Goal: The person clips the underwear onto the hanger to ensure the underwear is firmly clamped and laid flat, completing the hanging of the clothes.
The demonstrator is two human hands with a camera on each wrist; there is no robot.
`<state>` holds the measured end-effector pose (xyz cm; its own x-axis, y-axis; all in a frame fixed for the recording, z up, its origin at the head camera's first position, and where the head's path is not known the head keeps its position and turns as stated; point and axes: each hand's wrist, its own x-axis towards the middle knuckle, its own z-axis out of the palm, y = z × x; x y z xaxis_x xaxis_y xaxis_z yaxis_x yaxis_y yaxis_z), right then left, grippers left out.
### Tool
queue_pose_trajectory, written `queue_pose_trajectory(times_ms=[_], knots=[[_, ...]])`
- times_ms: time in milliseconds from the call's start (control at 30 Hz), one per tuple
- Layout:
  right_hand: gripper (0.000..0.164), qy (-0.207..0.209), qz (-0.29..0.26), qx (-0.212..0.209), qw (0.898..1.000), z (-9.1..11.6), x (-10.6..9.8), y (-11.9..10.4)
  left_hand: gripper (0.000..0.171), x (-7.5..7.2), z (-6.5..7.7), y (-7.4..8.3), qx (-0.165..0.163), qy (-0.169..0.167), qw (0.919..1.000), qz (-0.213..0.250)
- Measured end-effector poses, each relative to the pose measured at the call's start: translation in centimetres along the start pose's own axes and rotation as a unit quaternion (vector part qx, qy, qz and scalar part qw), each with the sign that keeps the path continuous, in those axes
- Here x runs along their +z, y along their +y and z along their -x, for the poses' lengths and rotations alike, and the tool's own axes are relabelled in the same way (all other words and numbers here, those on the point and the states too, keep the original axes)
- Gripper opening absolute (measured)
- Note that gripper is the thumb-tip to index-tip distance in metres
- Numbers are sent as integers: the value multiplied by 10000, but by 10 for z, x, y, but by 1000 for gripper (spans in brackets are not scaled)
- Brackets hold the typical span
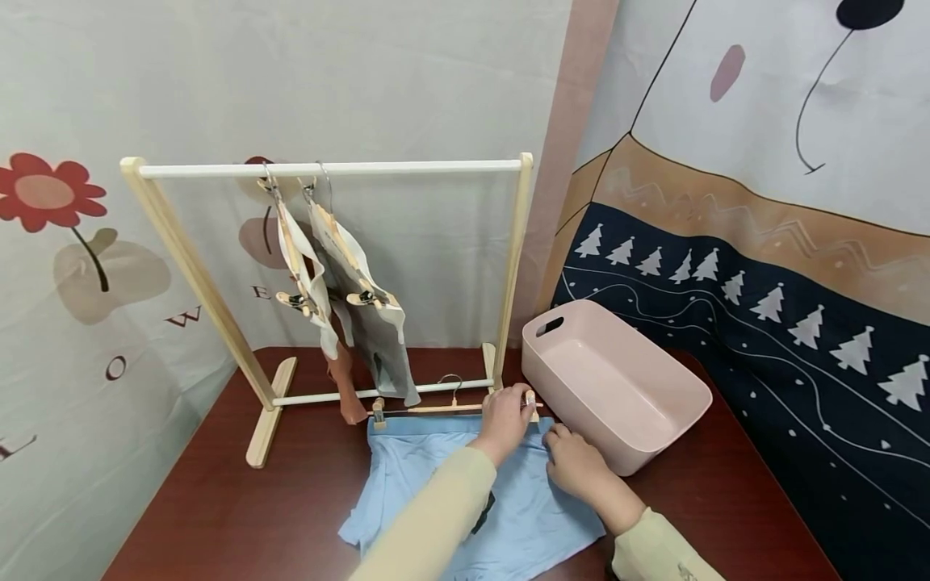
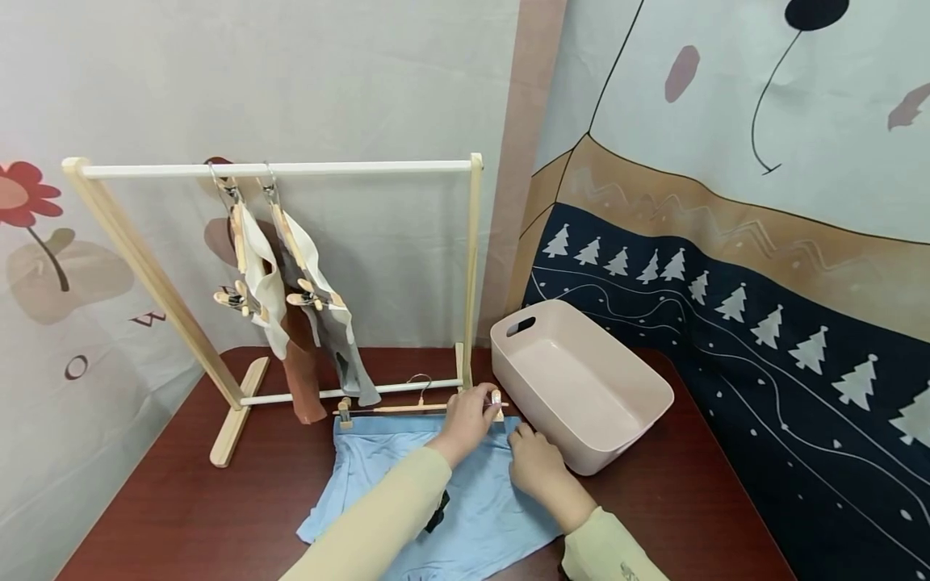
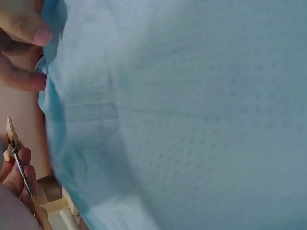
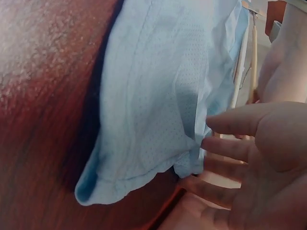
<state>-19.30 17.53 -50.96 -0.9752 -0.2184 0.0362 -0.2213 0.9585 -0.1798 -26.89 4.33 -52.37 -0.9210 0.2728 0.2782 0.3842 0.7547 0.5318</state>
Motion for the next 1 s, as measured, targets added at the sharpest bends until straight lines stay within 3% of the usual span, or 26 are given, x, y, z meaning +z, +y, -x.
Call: queue_pose_trajectory(times_ms=[167,233,367,533,633,700,900,1000], knots=[[46,121,-525,406,9977,-7,1,-2,11,-10,2,4,176,244,9991,306],[51,55,-656,621,9959,-11,2,-3,13,-20,3,11,-62,79,9980,621],[54,-8,-691,945,9931,-21,5,-6,29,-24,-2,13,-462,-208,9928,1083],[32,504,27,538,9973,-29,9,-8,31,-31,-7,13,-544,-504,9878,1369],[30,929,603,314,9934,-32,11,-10,31,-38,-8,13,-586,-621,9811,1734],[31,1011,744,419,9912,-35,11,-10,32,-43,-8,13,-607,-685,9778,1886],[24,535,73,1108,9924,-48,8,-8,37,-46,-9,10,-503,-687,9790,1855],[25,421,-441,1329,9892,-48,0,-6,37,-49,-11,9,-464,-792,9743,2055]])
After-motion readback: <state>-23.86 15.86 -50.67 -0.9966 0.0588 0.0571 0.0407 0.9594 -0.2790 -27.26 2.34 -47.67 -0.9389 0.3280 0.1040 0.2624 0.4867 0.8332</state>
